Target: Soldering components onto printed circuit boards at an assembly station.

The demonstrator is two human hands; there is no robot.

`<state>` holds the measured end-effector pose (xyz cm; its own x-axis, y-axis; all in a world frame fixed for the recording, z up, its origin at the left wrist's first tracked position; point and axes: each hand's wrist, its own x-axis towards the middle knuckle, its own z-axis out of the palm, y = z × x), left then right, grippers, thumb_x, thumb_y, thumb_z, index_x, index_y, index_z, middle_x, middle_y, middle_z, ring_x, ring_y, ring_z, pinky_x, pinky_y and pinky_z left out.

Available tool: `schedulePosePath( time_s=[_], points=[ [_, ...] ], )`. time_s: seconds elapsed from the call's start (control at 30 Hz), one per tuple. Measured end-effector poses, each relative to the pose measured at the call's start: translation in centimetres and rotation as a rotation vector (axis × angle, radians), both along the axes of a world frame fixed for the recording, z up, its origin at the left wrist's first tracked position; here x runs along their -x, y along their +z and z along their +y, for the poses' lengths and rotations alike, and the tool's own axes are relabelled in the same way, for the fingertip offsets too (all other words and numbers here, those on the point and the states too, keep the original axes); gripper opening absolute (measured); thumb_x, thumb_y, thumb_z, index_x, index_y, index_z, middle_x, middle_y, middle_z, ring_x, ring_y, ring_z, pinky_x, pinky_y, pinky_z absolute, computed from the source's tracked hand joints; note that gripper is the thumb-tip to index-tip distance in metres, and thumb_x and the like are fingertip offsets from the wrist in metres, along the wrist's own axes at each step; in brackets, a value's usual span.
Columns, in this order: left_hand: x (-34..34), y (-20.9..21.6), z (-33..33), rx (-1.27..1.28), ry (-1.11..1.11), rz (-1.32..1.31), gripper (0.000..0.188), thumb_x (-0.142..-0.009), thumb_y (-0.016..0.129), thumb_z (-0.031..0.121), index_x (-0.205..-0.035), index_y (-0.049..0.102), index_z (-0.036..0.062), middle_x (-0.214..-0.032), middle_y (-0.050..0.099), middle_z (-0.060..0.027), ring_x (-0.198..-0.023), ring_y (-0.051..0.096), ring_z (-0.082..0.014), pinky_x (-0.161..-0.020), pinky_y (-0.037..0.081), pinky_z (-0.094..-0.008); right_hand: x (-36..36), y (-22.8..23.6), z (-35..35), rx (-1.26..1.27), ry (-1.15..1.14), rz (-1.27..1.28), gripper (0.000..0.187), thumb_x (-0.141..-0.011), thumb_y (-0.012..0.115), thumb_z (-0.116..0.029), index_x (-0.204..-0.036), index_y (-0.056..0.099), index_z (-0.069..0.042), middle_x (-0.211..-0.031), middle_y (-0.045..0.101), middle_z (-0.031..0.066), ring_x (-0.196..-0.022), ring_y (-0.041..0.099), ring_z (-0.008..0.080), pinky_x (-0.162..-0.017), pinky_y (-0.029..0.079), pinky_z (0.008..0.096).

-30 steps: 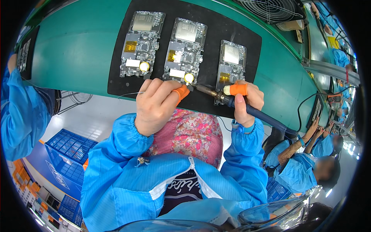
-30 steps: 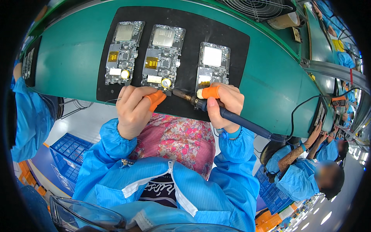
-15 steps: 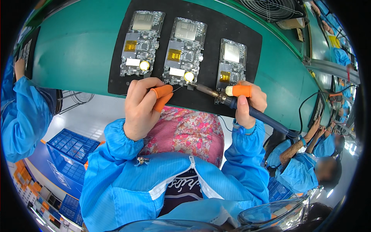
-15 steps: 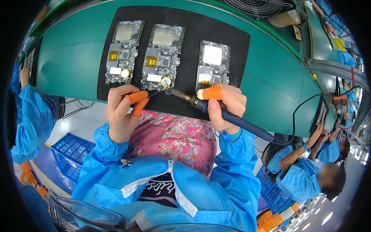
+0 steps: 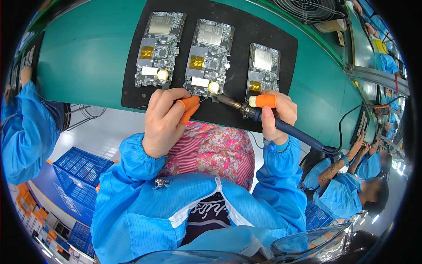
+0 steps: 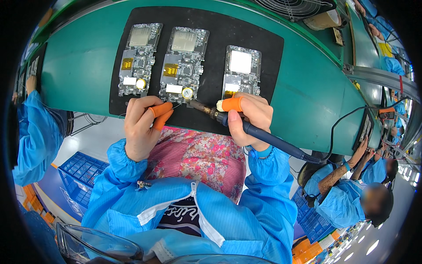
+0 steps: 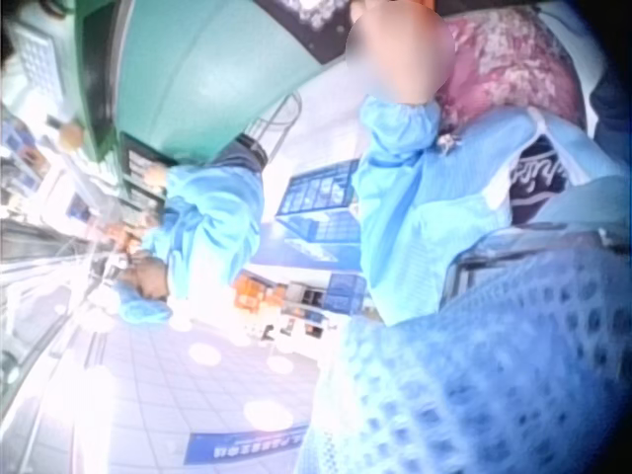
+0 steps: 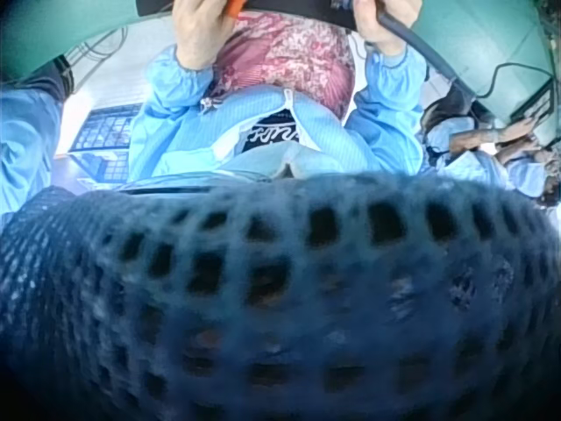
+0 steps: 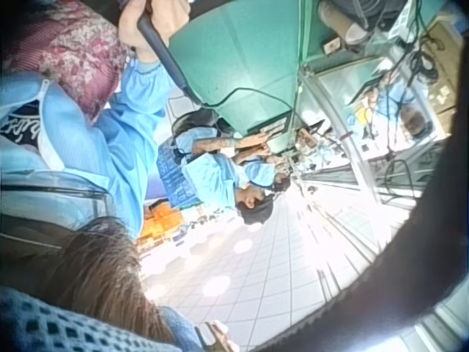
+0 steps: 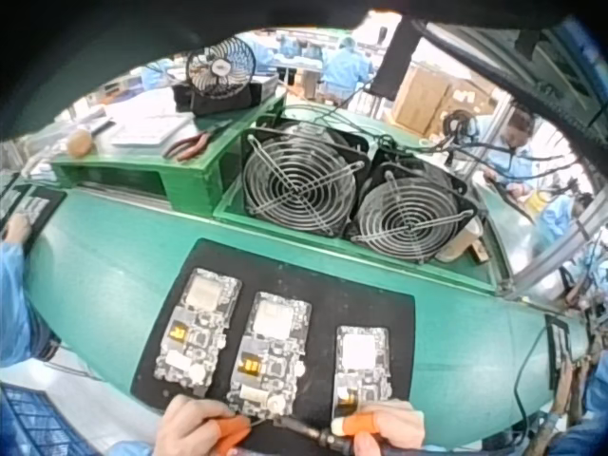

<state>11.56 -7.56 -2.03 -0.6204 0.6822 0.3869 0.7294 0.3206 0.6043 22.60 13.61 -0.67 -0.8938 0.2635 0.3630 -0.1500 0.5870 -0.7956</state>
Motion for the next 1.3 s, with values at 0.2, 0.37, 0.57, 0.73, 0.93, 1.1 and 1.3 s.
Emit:
schedulePosePath(
  time_s=[0.2,0.37,0.57,0.73,0.93,1.1,1.3],
  points=[
    [0.3,-0.6,0.9,-0.004,-0.021,0.165,0.017,-0.059,0.069,0.002,-0.072,0.059,0.0036,-0.088,0.056,-0.0035,-0.074,0.051,-0.0198,-0.063,0.039,-0.0301,0.0,-0.1,0.0,-0.009,0.01,-0.003,0.029,-0.073,0.053,-0.023,-0.075,0.059,0.005,-0.066,0.057,0.0151,-0.052,0.052,0.0234,-0.049,0.04,0.0296],
    [0.3,-0.3,0.7,0.104,-0.067,0.109,0.021,-0.059,0.07,0.003,-0.078,0.06,0.0031,-0.088,0.055,-0.0042,-0.081,0.052,-0.021,-0.068,0.04,-0.0318,-0.1,0.1,0.1,-0.011,0.002,0.008,0.028,-0.073,0.053,-0.023,-0.074,0.06,0.005,-0.066,0.058,0.0155,-0.053,0.053,0.0239,-0.049,0.041,0.0301],
    [0.1,1.6,-0.3,-0.036,0.079,-0.151,0.035,-0.065,0.07,-0.001,-0.097,0.055,-0.0013,-0.111,0.044,-0.0146,-0.098,0.048,-0.0277,-0.083,0.041,-0.0335,-1.0,0.2,1.5,0.075,-0.084,0.134,0.021,-0.073,0.053,-0.016,-0.075,0.061,0.003,-0.066,0.059,0.0147,-0.055,0.057,0.0238,-0.053,0.044,0.0307],
    [-0.5,2.2,0.3,0.128,-0.027,0.199,0.034,-0.066,0.069,-0.004,-0.096,0.055,-0.0021,-0.108,0.045,-0.0137,-0.095,0.05,-0.0268,-0.081,0.042,-0.0321,-4.5,-1.9,4.2,0.415,-0.318,0.137,0.037,-0.076,0.053,-0.03,-0.079,0.058,0.007,-0.072,0.058,0.0097,-0.062,0.054,0.0162,-0.059,0.043,0.0272],
    [-3.7,0.4,3.9,-0.246,-0.182,-0.128,0.027,-0.058,0.071,-0.004,-0.082,0.057,-0.0025,-0.094,0.055,-0.0135,-0.075,0.056,-0.0254,-0.066,0.048,-0.0306,-6.7,-2.6,6.4,0.522,-0.336,0.261,0.034,-0.073,0.053,-0.025,-0.079,0.054,0.009,-0.073,0.054,0.0122,-0.066,0.05,0.0173,-0.063,0.041,0.0281],
    [-5.3,-1.0,5.8,-0.252,-0.298,-0.076,0.025,-0.055,0.074,-0.002,-0.07,0.054,-0.0048,-0.086,0.056,-0.0136,-0.071,0.058,-0.0248,-0.058,0.05,-0.0286,-8.7,-3.0,7.4,0.545,-0.299,0.284,0.033,-0.072,0.053,-0.024,-0.077,0.054,0.008,-0.07,0.054,0.0127,-0.063,0.05,0.0189,-0.062,0.042,0.0297],
    [-5.4,-1.3,6.5,-0.223,-0.323,-0.029,0.023,-0.056,0.07,-0.007,-0.069,0.051,-0.0055,-0.085,0.056,-0.015,-0.069,0.06,-0.0255,-0.057,0.052,-0.0295,-8.5,-2.4,6.7,0.433,-0.317,0.223,0.035,-0.072,0.055,-0.027,-0.072,0.056,0.008,-0.067,0.056,0.0119,-0.058,0.05,0.0182,-0.06,0.042,0.0297]
  ],
)
